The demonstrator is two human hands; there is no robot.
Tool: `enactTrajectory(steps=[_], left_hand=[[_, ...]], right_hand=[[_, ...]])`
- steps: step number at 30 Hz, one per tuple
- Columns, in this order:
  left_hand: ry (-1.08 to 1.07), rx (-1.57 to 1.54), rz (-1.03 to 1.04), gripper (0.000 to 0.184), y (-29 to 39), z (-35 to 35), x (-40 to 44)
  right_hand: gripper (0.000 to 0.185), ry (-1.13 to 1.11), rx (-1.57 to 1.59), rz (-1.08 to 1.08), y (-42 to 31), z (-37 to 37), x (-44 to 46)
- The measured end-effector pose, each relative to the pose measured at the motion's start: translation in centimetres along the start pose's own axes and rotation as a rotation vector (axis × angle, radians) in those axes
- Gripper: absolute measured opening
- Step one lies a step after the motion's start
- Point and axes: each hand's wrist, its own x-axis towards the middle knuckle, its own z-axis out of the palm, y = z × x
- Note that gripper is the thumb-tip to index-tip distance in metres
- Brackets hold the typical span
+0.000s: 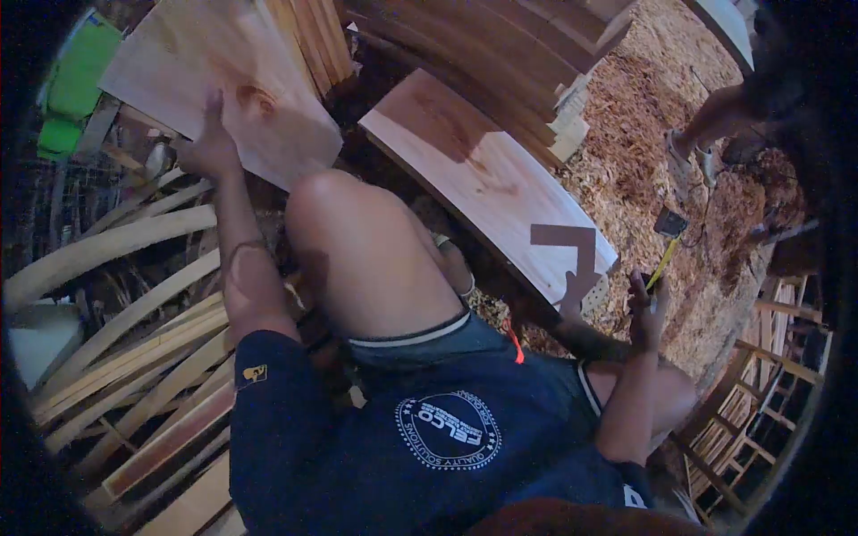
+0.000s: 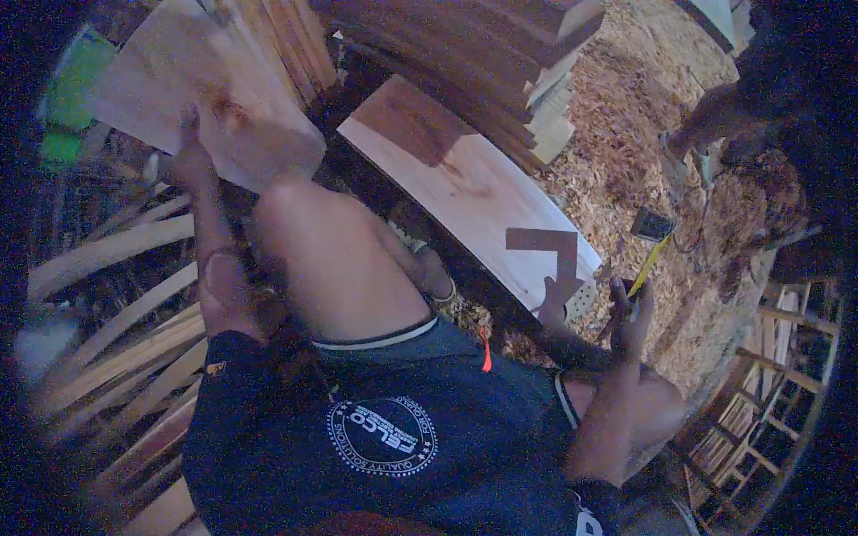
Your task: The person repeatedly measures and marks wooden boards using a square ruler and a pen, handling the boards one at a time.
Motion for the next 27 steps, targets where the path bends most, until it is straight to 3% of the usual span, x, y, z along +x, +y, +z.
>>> enactTrajectory(steps=[2, 4, 6, 10, 14, 17, 21, 26, 27], left_hand=[[0.03, 0.107, 0.014, 0.046, 0.2, -0.3, -0.7], [0.008, 0.054, -0.154, 0.047, -0.1, -0.1, -1.6], [0.022, 0.097, -0.182, 0.047, -1.2, -0.1, -2.1], [0.097, 0.311, -0.044, 0.043, -7.8, -0.2, -1.2], [0.04, 0.086, -0.133, 0.044, -9.0, -0.4, 0.4], [0.079, -0.338, -0.243, 0.05, -11.2, 0.0, 0.7], [-0.062, -0.062, -0.208, 0.068, -14.4, 0.1, -0.1], [-0.17, 0.399, 0.216, 0.092, -7.6, -0.6, 1.3], [-0.2, 0.395, 0.15, 0.097, -6.2, -1.2, 1.1]], right_hand=[[0.031, -0.01, -0.024, 0.014, -0.3, 0.2, -0.2], [0.03, -0.013, -0.078, 0.039, -1.2, 0.5, -0.5], [0.03, -0.048, -0.075, 0.078, -1.0, 0.7, -0.5], [0.03, -0.051, -0.033, 0.142, 0.0, 1.6, -0.1], [0.03, -0.062, -0.117, 0.092, -0.5, 2.1, 0.4], [0.029, -0.082, -0.175, 0.076, -1.7, 2.0, 0.4], [0.029, -0.104, -0.15, 0.038, 0.1, 1.4, 1.1], [0.032, -0.106, -0.102, 0.082, 1.2, 3.0, 0.7], [0.033, -0.119, -0.098, 0.105, -0.9, 3.3, -0.9]])
